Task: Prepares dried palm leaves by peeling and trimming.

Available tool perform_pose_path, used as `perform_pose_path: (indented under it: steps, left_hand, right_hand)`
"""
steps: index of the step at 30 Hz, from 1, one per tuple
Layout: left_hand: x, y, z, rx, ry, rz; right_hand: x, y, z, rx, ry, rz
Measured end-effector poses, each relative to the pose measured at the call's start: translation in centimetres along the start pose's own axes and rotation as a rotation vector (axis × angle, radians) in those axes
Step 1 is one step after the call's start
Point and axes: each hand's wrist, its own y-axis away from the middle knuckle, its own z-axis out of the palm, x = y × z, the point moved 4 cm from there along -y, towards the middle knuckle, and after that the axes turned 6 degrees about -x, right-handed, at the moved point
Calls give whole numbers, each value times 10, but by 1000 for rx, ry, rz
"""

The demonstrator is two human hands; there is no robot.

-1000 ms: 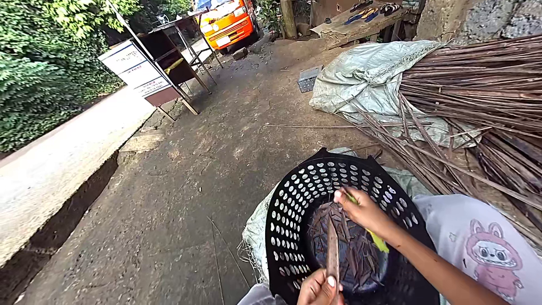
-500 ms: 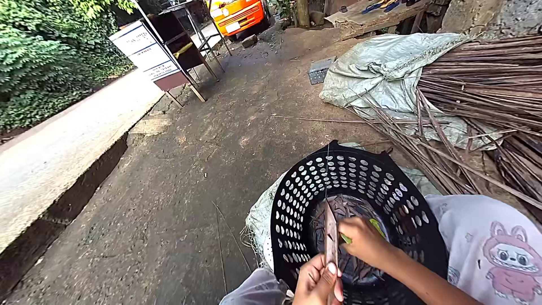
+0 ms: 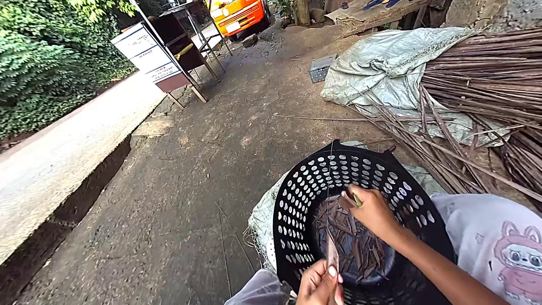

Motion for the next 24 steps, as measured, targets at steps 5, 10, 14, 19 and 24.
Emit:
perform_pose_path:
  steps: [5, 10, 14, 19, 24]
  left_hand:
    - [1, -1, 0, -100, 80, -10]
    - [5, -3, 4, -44, -2, -17]
    - [7, 0, 2, -42, -49, -4]
    - [4, 2, -8, 1, -61, -8]
    - [0, -1, 4, -39, -105, -47]
  right_hand:
    - [-10, 12, 1, -747, -186, -61]
    - [-21, 7, 7, -619, 87, -33]
    - [-5, -13, 4, -277, -10, 220]
    - [11, -16, -11, -313, -512, 328]
    - [-10, 6, 16, -599, -947, 353]
